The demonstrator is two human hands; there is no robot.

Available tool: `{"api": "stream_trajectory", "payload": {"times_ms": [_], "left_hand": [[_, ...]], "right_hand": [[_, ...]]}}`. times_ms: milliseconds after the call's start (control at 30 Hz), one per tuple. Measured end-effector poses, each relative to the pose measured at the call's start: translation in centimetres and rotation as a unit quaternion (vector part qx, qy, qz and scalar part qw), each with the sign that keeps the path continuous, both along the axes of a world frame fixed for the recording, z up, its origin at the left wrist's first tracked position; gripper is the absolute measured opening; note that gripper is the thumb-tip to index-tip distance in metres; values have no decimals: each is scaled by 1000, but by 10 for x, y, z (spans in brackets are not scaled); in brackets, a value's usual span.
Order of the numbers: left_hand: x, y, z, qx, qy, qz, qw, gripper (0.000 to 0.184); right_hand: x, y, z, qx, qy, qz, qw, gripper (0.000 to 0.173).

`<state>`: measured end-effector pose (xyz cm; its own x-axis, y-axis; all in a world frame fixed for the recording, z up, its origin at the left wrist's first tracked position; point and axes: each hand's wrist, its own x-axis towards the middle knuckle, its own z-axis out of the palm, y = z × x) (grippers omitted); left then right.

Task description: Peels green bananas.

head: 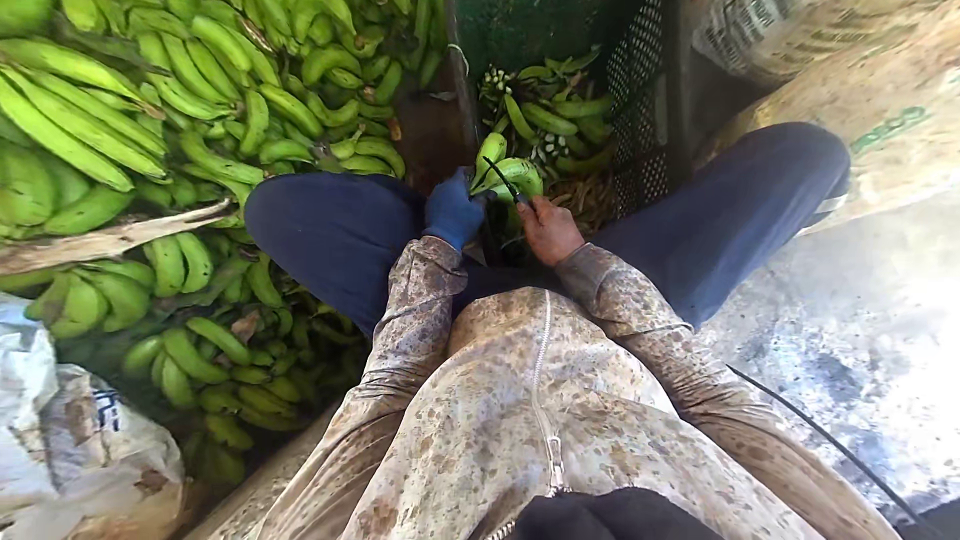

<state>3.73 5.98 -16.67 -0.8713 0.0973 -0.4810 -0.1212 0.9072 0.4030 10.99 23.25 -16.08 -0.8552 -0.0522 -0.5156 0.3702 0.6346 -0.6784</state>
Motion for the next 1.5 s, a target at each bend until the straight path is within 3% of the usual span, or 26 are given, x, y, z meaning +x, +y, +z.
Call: {"api": "stream_trajectory", "payload": {"times_ms": [400,567,733,900,1133,1267,1500], "left_hand": [[2,-1,3,-45,-20,8,999,51],[5,4,11,-47,-16,12,999,47],[5,-3,-4,-12,7,30,999,48],[10,-3,-9,-9,20,39,999,50],[9,-10,-19,69,37,95,992,49],[10,-8,-18,51,35,98,993,49],[12,-8,-25,103,49,149,982,47]], "right_hand": [[-21,-19,15,144,-78,78,983,51],[-38,-42,18,146,-103,69,982,52],[-7,-30,19,153,-127,59,978,51],[-27,-43,-14,122,-89,54,987,48],[-8,-40,-26,31,-117,19,992,50],[-14,-47,-50,-3,-96,10,995,48],[-2,-36,-30,-8,-136,11,991,49]]}}
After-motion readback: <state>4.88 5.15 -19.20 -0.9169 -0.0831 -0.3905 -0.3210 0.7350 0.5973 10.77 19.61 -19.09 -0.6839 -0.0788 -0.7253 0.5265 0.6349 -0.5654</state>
